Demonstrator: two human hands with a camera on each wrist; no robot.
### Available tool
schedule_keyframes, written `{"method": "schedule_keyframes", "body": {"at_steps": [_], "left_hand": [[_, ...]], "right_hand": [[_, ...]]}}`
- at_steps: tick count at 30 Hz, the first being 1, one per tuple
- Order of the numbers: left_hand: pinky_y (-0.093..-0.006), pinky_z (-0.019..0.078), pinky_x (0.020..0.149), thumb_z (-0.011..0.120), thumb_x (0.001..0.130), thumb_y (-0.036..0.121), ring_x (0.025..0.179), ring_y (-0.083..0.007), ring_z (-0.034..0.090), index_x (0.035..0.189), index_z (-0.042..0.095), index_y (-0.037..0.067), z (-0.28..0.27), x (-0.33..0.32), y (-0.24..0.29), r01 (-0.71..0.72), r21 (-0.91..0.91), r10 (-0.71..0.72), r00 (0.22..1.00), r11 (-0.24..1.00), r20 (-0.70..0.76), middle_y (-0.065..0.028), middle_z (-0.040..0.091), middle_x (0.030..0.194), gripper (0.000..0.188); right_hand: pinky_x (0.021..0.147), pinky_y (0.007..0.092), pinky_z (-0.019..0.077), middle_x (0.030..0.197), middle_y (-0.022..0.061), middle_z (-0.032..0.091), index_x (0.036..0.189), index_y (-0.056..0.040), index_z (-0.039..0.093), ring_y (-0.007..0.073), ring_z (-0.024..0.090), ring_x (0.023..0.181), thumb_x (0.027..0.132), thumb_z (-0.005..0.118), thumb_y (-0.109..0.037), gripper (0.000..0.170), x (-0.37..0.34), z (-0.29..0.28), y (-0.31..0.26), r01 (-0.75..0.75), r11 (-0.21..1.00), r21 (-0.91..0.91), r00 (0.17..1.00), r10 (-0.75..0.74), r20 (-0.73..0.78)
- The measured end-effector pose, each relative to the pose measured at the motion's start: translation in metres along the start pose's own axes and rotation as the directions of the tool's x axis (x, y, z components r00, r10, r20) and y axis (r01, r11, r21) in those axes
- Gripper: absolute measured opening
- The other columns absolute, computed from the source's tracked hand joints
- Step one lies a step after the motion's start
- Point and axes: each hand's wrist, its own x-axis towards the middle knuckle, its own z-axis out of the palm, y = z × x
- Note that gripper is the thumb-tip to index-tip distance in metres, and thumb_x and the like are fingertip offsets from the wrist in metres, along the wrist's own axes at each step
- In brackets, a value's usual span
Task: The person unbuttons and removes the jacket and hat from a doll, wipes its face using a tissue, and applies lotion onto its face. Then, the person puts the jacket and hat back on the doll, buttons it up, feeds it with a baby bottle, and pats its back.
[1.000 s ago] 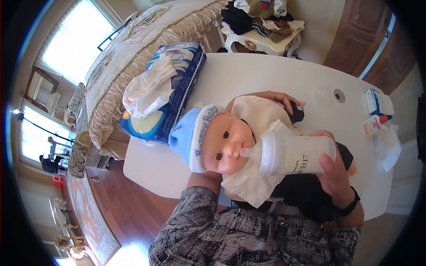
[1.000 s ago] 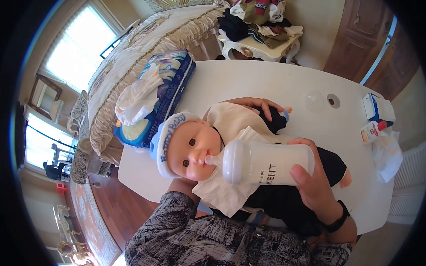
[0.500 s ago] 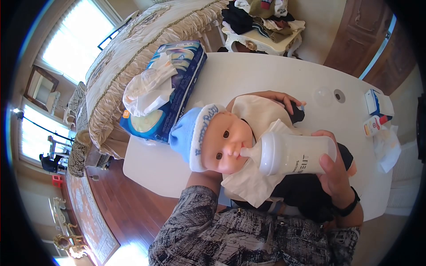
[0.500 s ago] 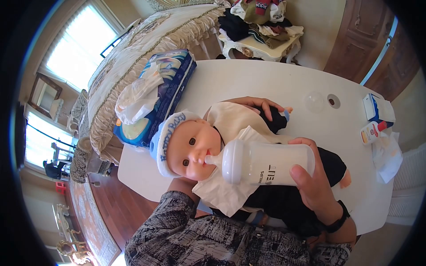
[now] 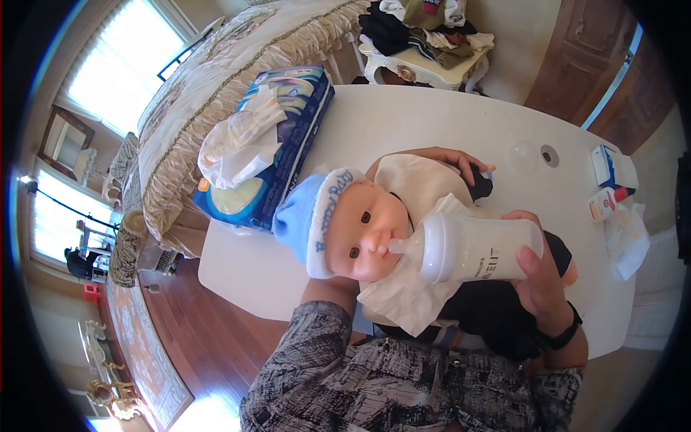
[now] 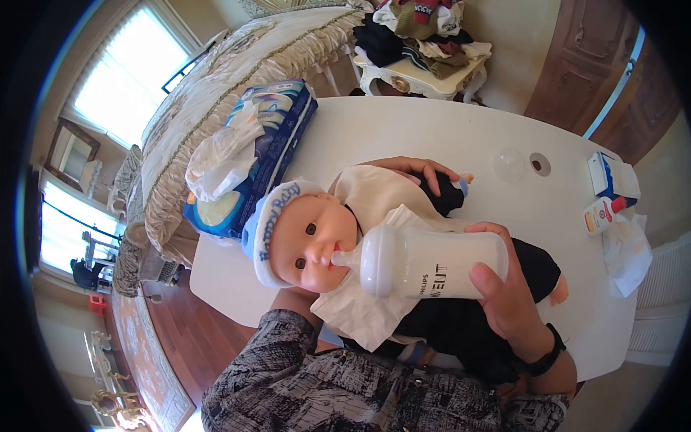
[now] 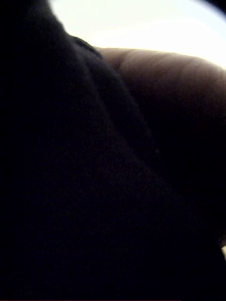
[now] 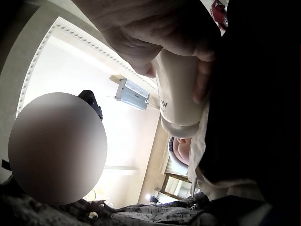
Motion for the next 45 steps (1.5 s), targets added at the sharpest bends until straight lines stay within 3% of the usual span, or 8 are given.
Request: {"method": "schedule_keyframes", "body": {"at_steps": [11, 23, 45], "left_hand": [[-0.0361, 0.0465, 0.067, 0.061, 0.077, 0.026, 0.074, -0.0273, 0.061, 0.080, 0.063, 0.011, 0.003, 0.006, 0.002, -0.019, -0.010, 0.019, 1.000, 1.000, 0.002, -0.0082, 0.060, 0.080, 0.015], [-0.0361, 0.0464, 0.067, 0.061, 0.077, 0.026, 0.073, -0.0274, 0.060, 0.079, 0.063, 0.012, 0.000, 0.010, 0.004, -0.031, -0.003, 0.031, 1.000, 1.000, 0.003, -0.0081, 0.060, 0.079, 0.015], [-0.0362, 0.0462, 0.067, 0.061, 0.077, 0.025, 0.073, -0.0275, 0.060, 0.078, 0.062, 0.012, -0.003, 0.006, 0.007, -0.027, 0.003, 0.027, 0.999, 1.000, -0.037, -0.0079, 0.059, 0.078, 0.014]], "right_hand": [[0.085, 0.0287, 0.0484, 0.113, 0.0087, 0.049, 0.131, -0.0067, 0.035, 0.0136, 0.053, 0.103, 0.090, 0.058, -0.025, 0.050, 0.002, 0.002, -0.002, -0.035, 0.998, 0.059, 0.999, 0.035, 0.001], [0.092, 0.0298, 0.0426, 0.114, 0.0086, 0.049, 0.131, -0.0047, 0.035, 0.0136, 0.050, 0.106, 0.089, 0.060, -0.023, 0.052, 0.001, -0.003, 0.001, 0.031, 0.998, -0.059, 0.999, -0.030, 0.012], [0.095, 0.0303, 0.0420, 0.115, 0.0088, 0.048, 0.130, -0.0037, 0.035, 0.0145, 0.048, 0.110, 0.086, 0.067, -0.023, 0.058, 0.004, -0.009, -0.004, -0.027, 0.999, -0.045, 0.997, 0.030, 0.070]]}}
